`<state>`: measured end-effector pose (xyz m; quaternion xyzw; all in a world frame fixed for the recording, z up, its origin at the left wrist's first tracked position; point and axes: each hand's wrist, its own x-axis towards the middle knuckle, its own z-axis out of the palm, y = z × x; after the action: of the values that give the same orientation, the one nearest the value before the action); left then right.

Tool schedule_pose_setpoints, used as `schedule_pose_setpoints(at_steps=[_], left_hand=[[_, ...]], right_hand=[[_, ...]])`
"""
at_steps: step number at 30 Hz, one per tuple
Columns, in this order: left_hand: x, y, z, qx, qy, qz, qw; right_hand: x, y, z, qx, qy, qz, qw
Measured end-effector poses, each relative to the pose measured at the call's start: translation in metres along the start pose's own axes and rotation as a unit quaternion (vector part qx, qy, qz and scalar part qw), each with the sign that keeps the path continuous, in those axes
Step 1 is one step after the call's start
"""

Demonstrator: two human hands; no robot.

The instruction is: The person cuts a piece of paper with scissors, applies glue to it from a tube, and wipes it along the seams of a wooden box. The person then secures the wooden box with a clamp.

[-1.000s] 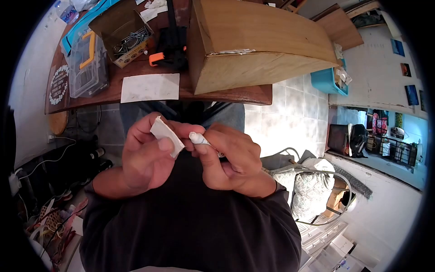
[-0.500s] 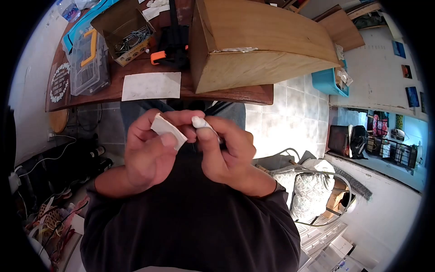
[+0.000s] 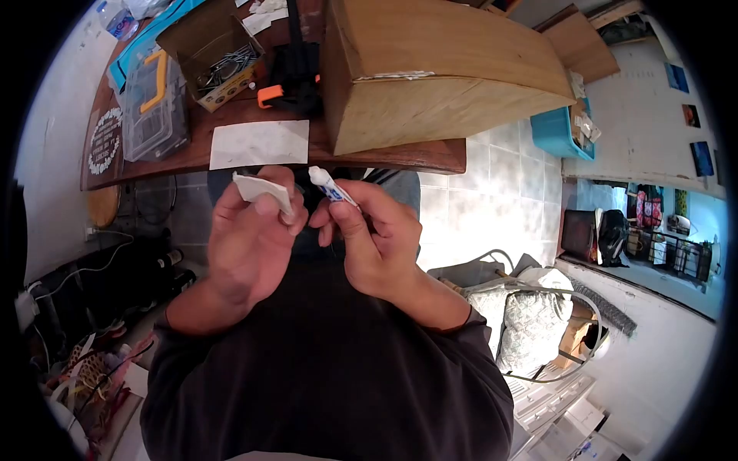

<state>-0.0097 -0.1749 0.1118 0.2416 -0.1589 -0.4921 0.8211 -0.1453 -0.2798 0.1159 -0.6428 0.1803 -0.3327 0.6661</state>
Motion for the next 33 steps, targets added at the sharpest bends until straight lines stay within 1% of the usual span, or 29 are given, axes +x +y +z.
schedule_pose_setpoints(at_steps=[2,4,5,7,8,10,11,12,13,14,17,18,20,21,23,26,28,30,31,32,33], left_hand=[[-0.001,-0.003,0.001,-0.002,-0.011,-0.020,1.000],[-0.003,-0.009,0.002,0.051,-0.055,-0.002,0.997],[-0.005,-0.009,0.002,0.051,-0.056,-0.002,0.997],[-0.008,-0.009,0.002,0.183,-0.077,0.012,0.980],[-0.007,-0.010,0.006,0.186,-0.074,0.022,0.980],[-0.005,-0.011,0.015,0.175,-0.056,0.021,0.983],[-0.005,-0.011,0.017,0.165,-0.042,0.016,0.985],[-0.006,-0.012,0.015,0.165,-0.042,0.017,0.985],[-0.008,-0.014,0.011,0.204,-0.052,0.033,0.977],[-0.009,-0.015,0.009,0.243,-0.061,0.049,0.967],[-0.012,-0.014,0.011,0.255,-0.052,0.056,0.964],[-0.012,-0.014,0.011,0.256,-0.051,0.057,0.964],[-0.011,-0.018,0.012,0.240,-0.033,0.088,0.966],[-0.010,-0.018,0.013,0.240,-0.033,0.088,0.966],[-0.008,-0.017,0.016,0.193,-0.020,0.070,0.979],[-0.006,-0.018,0.017,0.174,-0.003,0.072,0.982],[-0.007,-0.019,0.006,0.189,-0.019,0.062,0.980],[-0.005,-0.020,0.002,0.204,-0.035,0.052,0.977],[-0.004,-0.023,0.005,0.208,-0.023,0.077,0.975],[-0.003,-0.024,0.006,0.213,-0.011,0.101,0.972],[-0.003,-0.025,0.005,0.213,-0.011,0.101,0.972]], right_hand=[[-0.001,-0.001,0.001,0.001,0.008,-0.018,1.000],[-0.003,-0.007,0.004,-0.025,0.031,-0.015,0.999],[-0.004,-0.007,0.003,-0.025,0.031,-0.016,0.999],[-0.005,-0.005,0.001,-0.071,0.040,-0.033,0.996],[-0.005,-0.005,0.002,-0.071,0.038,-0.033,0.996],[-0.004,-0.004,0.005,-0.105,0.054,-0.068,0.991],[-0.005,-0.004,0.004,-0.105,0.052,-0.068,0.991],[-0.005,-0.002,0.004,-0.144,0.055,-0.096,0.983],[-0.005,0.001,0.003,-0.182,0.056,-0.126,0.974],[-0.007,0.006,0.003,-0.192,0.068,-0.158,0.966],[-0.012,0.009,0.004,-0.200,0.072,-0.168,0.963],[-0.012,0.008,0.004,-0.205,0.061,-0.158,0.964],[-0.010,0.005,0.009,-0.197,0.066,-0.160,0.965],[-0.010,0.004,0.012,-0.190,0.071,-0.162,0.966],[-0.010,0.005,0.013,-0.199,0.075,-0.163,0.963],[-0.008,0.011,0.013,-0.207,0.077,-0.182,0.958],[-0.009,0.012,0.014,-0.206,0.076,-0.198,0.955],[-0.013,0.009,0.014,-0.215,0.074,-0.142,0.963],[-0.012,0.011,0.014,-0.215,0.074,-0.142,0.963],[-0.009,0.013,0.014,-0.220,0.071,-0.167,0.958],[-0.007,0.015,0.014,-0.225,0.068,-0.192,0.953]])
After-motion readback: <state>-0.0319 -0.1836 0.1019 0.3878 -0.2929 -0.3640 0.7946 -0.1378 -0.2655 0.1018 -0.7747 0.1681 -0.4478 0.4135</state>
